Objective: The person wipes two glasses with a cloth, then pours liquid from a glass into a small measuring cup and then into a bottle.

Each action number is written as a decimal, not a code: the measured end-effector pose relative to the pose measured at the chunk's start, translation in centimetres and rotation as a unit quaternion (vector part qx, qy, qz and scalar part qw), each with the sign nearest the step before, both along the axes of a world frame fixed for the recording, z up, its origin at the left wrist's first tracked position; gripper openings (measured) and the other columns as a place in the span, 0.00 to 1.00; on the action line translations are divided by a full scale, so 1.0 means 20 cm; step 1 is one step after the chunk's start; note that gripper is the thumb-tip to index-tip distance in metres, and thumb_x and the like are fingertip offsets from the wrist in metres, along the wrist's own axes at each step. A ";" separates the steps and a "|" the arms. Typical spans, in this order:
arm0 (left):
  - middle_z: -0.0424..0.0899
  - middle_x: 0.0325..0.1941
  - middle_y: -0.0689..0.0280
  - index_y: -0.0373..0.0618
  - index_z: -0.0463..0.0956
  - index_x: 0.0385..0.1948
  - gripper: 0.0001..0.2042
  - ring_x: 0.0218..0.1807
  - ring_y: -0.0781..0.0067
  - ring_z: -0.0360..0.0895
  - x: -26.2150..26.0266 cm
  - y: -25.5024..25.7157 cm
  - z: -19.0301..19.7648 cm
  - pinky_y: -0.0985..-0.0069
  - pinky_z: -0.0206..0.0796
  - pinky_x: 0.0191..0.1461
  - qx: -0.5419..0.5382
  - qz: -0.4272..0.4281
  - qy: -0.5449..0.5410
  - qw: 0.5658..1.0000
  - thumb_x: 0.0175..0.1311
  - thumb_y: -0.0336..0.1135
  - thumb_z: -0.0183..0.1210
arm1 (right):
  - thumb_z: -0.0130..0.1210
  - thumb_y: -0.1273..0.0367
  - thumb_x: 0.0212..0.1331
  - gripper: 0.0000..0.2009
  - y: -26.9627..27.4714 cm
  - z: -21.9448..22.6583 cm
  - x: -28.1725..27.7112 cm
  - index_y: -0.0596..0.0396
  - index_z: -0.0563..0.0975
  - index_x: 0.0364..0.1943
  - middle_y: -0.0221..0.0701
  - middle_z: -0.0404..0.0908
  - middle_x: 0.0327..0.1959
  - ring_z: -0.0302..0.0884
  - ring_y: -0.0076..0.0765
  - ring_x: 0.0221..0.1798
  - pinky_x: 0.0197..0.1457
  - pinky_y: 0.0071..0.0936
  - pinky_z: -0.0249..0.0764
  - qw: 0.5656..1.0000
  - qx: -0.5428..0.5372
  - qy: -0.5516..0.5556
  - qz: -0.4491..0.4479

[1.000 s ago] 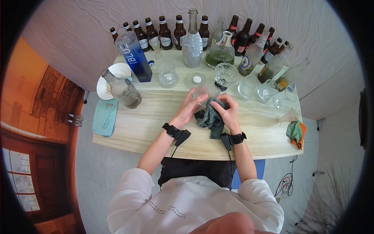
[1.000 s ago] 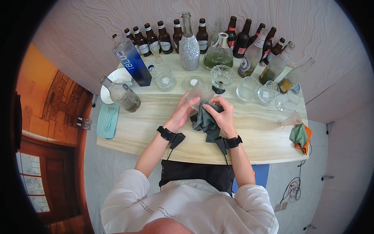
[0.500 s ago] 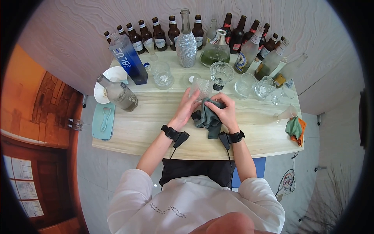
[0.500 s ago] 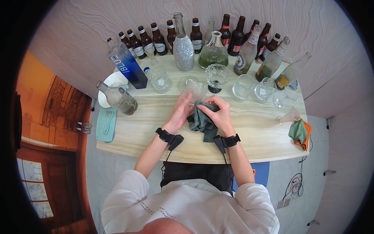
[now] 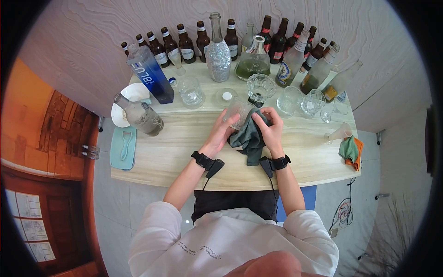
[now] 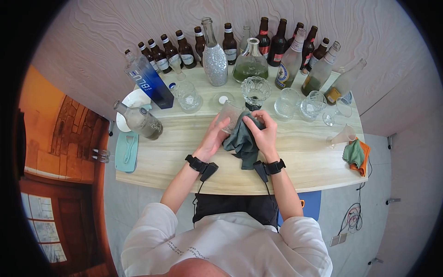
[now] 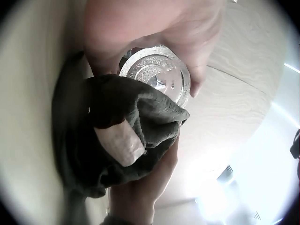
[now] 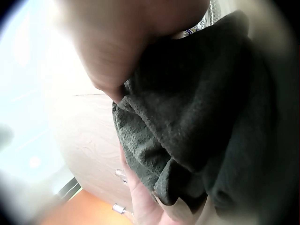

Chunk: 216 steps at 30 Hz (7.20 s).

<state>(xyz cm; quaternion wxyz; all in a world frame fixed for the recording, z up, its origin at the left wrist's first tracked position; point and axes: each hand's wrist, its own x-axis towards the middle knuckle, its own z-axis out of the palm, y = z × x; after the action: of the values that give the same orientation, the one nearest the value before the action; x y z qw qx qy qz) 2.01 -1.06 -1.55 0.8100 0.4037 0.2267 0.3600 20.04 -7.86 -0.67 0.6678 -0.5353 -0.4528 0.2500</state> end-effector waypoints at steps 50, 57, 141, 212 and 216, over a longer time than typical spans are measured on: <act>0.76 0.68 0.62 0.45 0.64 0.72 0.32 0.69 0.67 0.72 -0.04 0.06 -0.06 0.65 0.61 0.75 -0.041 0.044 -0.068 0.996 0.73 0.52 0.62 | 0.75 0.69 0.54 0.11 0.01 0.14 -0.06 0.58 0.83 0.33 0.33 0.83 0.30 0.81 0.35 0.32 0.36 0.30 0.76 0.957 0.062 -0.269 0.093; 0.74 0.69 0.61 0.46 0.59 0.74 0.34 0.69 0.66 0.73 -0.04 0.03 -0.04 0.64 0.65 0.71 0.006 0.025 -0.040 0.999 0.72 0.46 0.64 | 0.74 0.70 0.56 0.10 0.01 0.16 -0.03 0.59 0.83 0.35 0.31 0.82 0.29 0.75 0.29 0.28 0.33 0.26 0.71 0.977 0.025 -0.212 0.009; 0.77 0.65 0.65 0.45 0.66 0.70 0.34 0.67 0.69 0.74 -0.05 0.03 -0.01 0.64 0.67 0.69 -0.013 -0.015 -0.027 0.999 0.68 0.53 0.66 | 0.72 0.71 0.58 0.10 0.01 0.09 -0.03 0.60 0.81 0.38 0.26 0.79 0.27 0.69 0.20 0.27 0.32 0.23 0.67 0.995 -0.010 -0.102 0.018; 0.75 0.69 0.64 0.43 0.65 0.71 0.36 0.72 0.67 0.69 -0.04 0.06 -0.09 0.64 0.53 0.79 0.008 0.018 -0.026 0.999 0.69 0.56 0.63 | 0.73 0.69 0.58 0.10 0.02 0.09 -0.03 0.59 0.83 0.37 0.26 0.81 0.27 0.71 0.19 0.27 0.32 0.23 0.68 0.985 -0.003 -0.150 0.085; 0.75 0.68 0.64 0.44 0.64 0.72 0.32 0.72 0.70 0.68 -0.03 0.07 -0.09 0.64 0.55 0.77 -0.032 0.036 -0.054 0.997 0.72 0.51 0.62 | 0.74 0.68 0.57 0.12 0.02 0.10 -0.05 0.59 0.83 0.36 0.27 0.79 0.27 0.67 0.21 0.26 0.31 0.25 0.65 0.985 -0.027 -0.142 0.090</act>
<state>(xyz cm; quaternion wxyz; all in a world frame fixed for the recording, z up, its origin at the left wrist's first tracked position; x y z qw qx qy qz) 1.40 0.40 -3.39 0.8200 0.3495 0.2079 0.4027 19.05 -7.51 1.30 0.5570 -0.5400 -0.5824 0.2429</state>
